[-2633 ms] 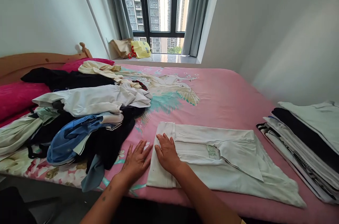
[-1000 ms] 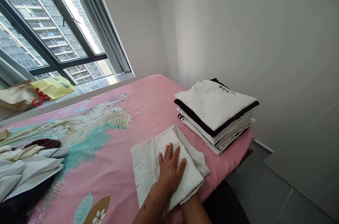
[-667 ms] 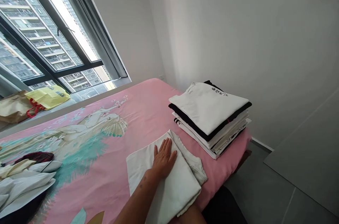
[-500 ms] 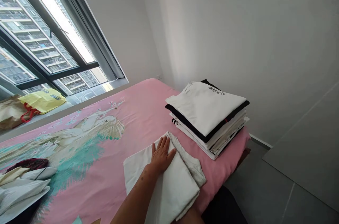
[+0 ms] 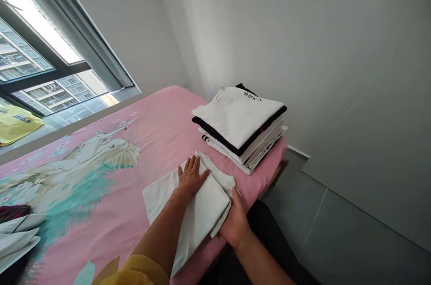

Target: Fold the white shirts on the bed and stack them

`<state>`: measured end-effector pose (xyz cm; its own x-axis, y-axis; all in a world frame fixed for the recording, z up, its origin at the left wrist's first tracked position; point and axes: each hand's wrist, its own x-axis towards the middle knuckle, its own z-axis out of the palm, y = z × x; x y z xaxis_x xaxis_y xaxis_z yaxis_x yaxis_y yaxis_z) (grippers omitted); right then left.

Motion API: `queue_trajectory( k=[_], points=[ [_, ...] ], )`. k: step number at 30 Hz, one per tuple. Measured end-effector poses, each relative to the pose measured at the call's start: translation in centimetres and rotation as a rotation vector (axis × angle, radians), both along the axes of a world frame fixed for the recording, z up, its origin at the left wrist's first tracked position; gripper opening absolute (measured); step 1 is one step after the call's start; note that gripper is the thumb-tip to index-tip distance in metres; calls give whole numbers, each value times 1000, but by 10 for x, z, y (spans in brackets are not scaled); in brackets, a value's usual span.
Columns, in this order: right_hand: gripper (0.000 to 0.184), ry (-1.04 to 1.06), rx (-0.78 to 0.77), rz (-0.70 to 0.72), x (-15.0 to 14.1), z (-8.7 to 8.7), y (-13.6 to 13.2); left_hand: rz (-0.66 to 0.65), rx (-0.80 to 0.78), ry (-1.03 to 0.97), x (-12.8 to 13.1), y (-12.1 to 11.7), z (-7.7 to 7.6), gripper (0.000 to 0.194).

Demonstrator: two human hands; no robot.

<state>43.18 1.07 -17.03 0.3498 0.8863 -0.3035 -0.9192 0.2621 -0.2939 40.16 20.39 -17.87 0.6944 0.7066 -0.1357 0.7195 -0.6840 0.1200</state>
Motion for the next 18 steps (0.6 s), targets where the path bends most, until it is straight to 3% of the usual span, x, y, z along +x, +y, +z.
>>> queue_trajectory(
  k=[2,4,6,9,11,15,18],
  points=[
    [63,-48,-37,54,5,1,-19,44,-28,-33,-1,-9,8,75],
    [55,-123,-85,100,9,2,-37,56,-65,-88,-12,-29,18,73],
    [49,-183,-88,105,10,1,-48,-68,-62,-135,-33,-59,28,76],
    [57,-233,-64,60,4,-1,-52,-376,0,-136,-74,-107,33,85],
    [58,-268,-100,20,-2,-2,-50,-433,14,-107,-96,-130,30,76],
    [50,-347,-222,-21,-17,-5,-38,-374,6,-113,-110,-138,26,61],
    [46,-338,-256,-58,-30,-9,-21,-361,75,-199,-103,-134,37,56]
  ],
)
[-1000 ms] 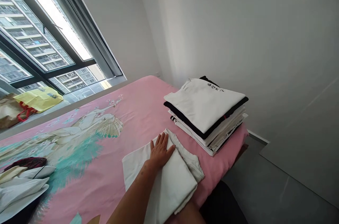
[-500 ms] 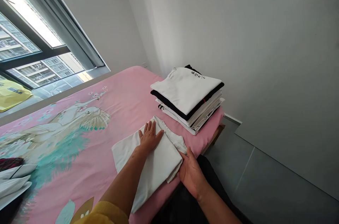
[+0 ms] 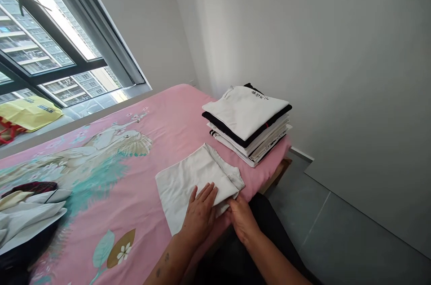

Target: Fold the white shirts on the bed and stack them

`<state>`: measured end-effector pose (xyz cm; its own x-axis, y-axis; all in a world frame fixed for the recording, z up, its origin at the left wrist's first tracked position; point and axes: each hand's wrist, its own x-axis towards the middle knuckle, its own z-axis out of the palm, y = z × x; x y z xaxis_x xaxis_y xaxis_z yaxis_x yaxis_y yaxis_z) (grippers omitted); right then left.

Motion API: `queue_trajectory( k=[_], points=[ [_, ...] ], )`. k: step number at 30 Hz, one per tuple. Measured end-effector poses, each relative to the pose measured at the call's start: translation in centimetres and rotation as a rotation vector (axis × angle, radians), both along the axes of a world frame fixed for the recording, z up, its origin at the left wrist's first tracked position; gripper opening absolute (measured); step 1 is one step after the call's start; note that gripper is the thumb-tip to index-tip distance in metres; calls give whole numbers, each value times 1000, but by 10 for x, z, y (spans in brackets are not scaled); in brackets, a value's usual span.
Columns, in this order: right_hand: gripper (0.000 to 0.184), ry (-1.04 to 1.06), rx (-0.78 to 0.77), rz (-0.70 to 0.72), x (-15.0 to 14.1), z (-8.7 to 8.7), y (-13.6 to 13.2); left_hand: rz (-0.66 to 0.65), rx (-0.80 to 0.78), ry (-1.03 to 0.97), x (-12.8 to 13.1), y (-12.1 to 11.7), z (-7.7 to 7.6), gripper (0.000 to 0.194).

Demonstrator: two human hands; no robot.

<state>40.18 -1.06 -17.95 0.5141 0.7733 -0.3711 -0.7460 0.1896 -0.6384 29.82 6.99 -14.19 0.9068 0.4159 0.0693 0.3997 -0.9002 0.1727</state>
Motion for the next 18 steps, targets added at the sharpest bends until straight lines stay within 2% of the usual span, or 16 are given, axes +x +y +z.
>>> queue_trajectory(
  k=[2,4,8,10,12,16,18],
  points=[
    [43,15,24,-62,-9,-4,12,9,31,-20,4,-2,7,53],
    [39,53,34,-110,-15,-8,20,21,29,19,4,-7,8,51],
    [30,191,97,-24,-16,-10,13,51,8,91,0,-20,-12,57],
    [30,228,174,53,-12,-7,4,39,25,80,-1,-24,-24,63],
    [33,211,198,72,-9,-4,0,30,46,52,-2,-26,-30,65],
    [37,96,39,-58,-7,-6,9,46,59,13,-7,-22,-25,63],
    [38,104,-9,-51,-3,-7,14,85,65,-11,-12,-17,-19,61]
  ],
)
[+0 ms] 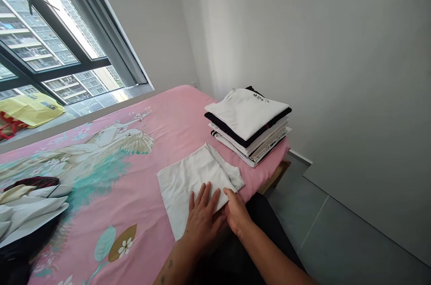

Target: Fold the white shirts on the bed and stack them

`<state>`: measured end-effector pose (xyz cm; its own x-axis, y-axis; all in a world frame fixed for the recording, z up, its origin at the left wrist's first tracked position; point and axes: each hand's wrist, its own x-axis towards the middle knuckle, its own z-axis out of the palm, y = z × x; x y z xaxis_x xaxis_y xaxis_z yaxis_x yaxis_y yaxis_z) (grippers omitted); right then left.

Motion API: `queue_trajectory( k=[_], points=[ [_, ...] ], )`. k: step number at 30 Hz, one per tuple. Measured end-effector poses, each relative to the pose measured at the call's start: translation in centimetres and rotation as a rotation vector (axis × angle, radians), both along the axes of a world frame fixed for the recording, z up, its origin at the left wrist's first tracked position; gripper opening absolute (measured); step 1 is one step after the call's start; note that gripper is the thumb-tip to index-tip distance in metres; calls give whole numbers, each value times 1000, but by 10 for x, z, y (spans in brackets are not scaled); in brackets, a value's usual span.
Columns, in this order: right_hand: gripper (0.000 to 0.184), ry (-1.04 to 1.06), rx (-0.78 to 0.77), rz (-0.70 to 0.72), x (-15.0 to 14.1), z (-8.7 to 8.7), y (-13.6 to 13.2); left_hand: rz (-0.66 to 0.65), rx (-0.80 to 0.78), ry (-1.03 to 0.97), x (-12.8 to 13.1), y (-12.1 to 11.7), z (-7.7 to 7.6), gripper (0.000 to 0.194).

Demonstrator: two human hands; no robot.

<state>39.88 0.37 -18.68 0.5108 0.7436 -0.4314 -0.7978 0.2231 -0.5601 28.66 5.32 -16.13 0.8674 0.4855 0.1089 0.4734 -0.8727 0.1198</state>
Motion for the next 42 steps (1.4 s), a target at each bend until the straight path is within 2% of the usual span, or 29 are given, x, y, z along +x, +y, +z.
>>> queue_trajectory(
  k=[5,11,16,19,24,27,30,33,36,38,39,41,42],
  points=[
    [41,116,-80,150,13,-1,-10,102,-13,13,-16,14,1,64],
    [42,-227,-212,131,15,-5,-31,64,58,20,-40,13,-13,69],
    [34,-414,-258,190,27,0,-23,122,111,-2,-56,6,-23,61],
    [31,-511,-318,237,35,-3,-22,151,133,-23,-60,1,-27,56],
    [33,-643,-367,274,41,-13,-26,134,136,-16,-65,-4,-29,54],
    [33,-725,-356,302,43,-14,-23,119,146,-25,-68,-4,-33,55],
    [31,-832,-429,347,49,-14,-23,115,170,-31,-70,-4,-38,55],
    [27,-1048,-547,259,53,-17,-31,115,197,-30,-71,-4,-42,55],
    [24,-1342,-630,0,47,-15,-41,107,240,-30,-71,-4,-43,54],
    [23,-1508,-548,-162,35,-9,-44,95,287,-38,-70,-4,-43,54],
    [22,-1597,-463,-193,28,-6,-44,91,314,-46,-70,-3,-43,55],
    [25,-1805,-304,-150,14,-2,-41,81,369,-60,-69,-3,-42,55],
    [31,-1907,-279,-104,8,-3,-37,76,393,-64,-69,-3,-43,56]
  ],
)
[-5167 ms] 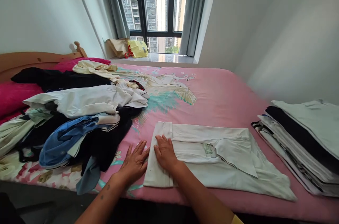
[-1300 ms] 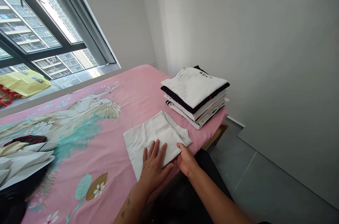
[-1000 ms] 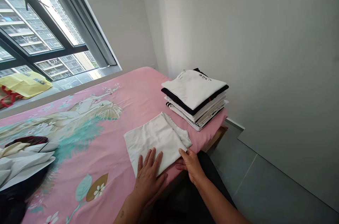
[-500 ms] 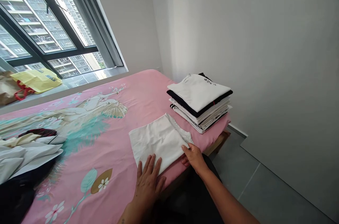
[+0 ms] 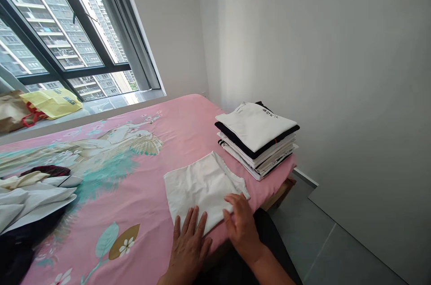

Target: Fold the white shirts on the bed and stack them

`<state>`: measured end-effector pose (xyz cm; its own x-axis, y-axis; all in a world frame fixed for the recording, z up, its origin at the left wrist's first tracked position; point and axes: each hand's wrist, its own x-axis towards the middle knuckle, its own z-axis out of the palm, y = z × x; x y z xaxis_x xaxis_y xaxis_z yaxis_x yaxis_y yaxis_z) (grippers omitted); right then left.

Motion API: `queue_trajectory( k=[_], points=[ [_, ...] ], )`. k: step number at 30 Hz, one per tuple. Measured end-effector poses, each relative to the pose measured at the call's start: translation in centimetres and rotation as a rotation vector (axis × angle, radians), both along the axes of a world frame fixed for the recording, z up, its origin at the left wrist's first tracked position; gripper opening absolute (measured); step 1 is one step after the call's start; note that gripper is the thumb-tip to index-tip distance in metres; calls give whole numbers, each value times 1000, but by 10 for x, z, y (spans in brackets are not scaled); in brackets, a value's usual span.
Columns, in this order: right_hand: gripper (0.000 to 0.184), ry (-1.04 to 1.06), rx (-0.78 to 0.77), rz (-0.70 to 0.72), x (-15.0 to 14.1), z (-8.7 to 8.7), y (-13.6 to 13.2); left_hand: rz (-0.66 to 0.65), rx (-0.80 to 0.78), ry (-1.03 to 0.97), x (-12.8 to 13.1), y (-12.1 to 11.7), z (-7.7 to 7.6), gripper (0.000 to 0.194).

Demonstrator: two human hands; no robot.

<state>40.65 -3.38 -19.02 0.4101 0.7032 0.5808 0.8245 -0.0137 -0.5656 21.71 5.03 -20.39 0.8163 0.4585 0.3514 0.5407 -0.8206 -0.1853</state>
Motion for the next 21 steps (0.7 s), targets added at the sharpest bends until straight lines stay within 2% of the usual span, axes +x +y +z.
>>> queue_trajectory(
  k=[1,4,7,10,12,15,17,21],
  points=[
    [39,-88,-48,12,-5,-3,4,-6,24,0,-1,0,0,56],
    [59,-268,-154,-72,-11,-25,13,-41,83,1,-5,4,-2,57],
    [65,-335,-199,-102,-9,-48,16,-73,73,-29,-7,14,3,53],
    [65,-364,-194,-113,-6,-59,17,-30,-50,-76,5,37,20,44],
    [65,-382,-174,-118,-4,-61,18,-21,-157,-109,25,59,36,39],
    [64,-394,-140,-118,-2,-60,20,-86,-288,-134,65,101,55,35],
    [61,-389,-105,-118,0,-61,21,-128,-340,-112,94,130,58,35],
    [57,-329,3,-141,1,-68,27,-157,-397,-26,142,180,51,36]
  ],
)
